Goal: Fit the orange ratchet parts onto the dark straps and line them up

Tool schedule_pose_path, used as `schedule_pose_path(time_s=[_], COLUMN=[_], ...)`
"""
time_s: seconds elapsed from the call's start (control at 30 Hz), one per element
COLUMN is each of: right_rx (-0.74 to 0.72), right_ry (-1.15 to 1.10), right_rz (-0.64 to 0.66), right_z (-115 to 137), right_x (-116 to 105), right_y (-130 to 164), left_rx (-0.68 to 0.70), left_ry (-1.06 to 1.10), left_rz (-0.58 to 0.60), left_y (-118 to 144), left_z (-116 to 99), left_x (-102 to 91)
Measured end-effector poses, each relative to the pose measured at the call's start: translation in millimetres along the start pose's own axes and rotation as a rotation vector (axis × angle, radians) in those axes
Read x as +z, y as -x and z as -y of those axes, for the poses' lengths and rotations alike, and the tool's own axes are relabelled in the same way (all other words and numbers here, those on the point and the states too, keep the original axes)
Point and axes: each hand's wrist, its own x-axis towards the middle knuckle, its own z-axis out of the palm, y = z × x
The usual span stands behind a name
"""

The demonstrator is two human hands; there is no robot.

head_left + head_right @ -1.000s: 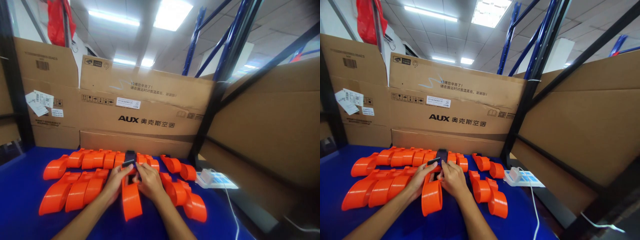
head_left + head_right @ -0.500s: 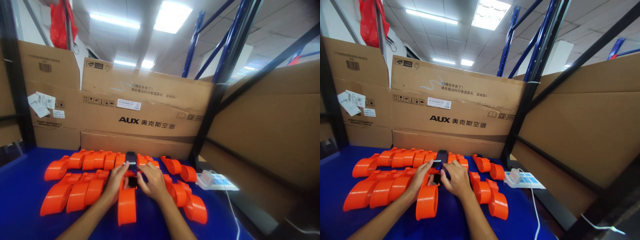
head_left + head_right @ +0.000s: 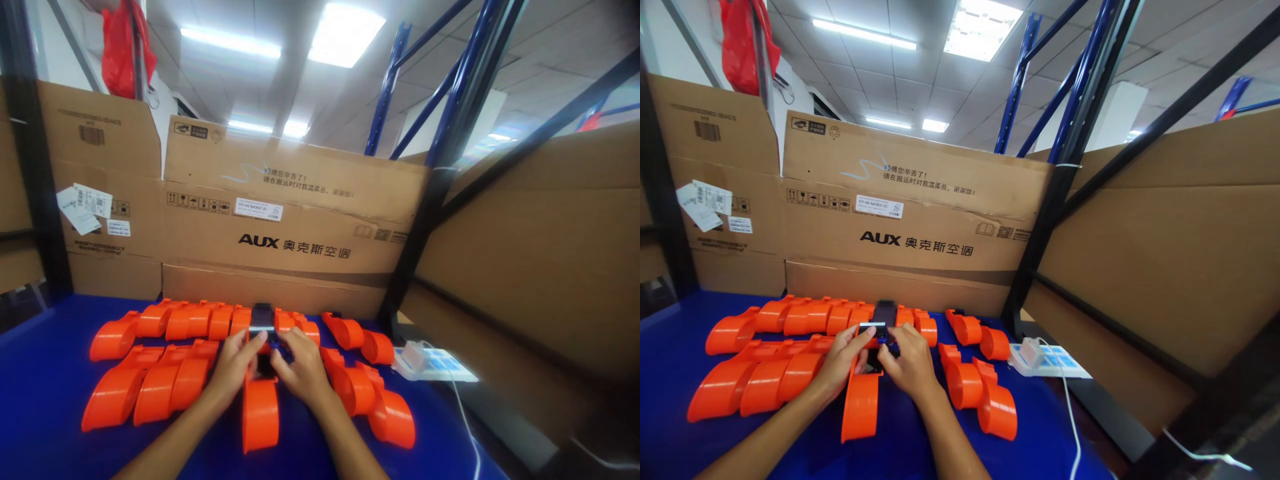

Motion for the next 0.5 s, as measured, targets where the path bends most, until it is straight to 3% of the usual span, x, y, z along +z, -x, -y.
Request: schedule_pose_path(time_s=[0.13, 0.33, 0.5], right_rx=[0.063, 0.339, 0.421], right_ry=[-0.088, -0.176, -0.118], right_rz=[-0.02, -0.264, -0.164], right_z=[3.1, -7.7, -26.9], right_x=[-3.3, -17.6, -22.0], right_y=[-0.3, -2.8, -4.0], left_rx=[0.006, -0.027, -0.051], left_ry=[0.052, 0.185, 0.187], left_rz=[0.017, 0.007, -0.051], left_y=[-1.0, -2.9, -1.6], left_z=[-3.3, -11.1, -11.0], left_x=[-1.5, -2.5, 0.5])
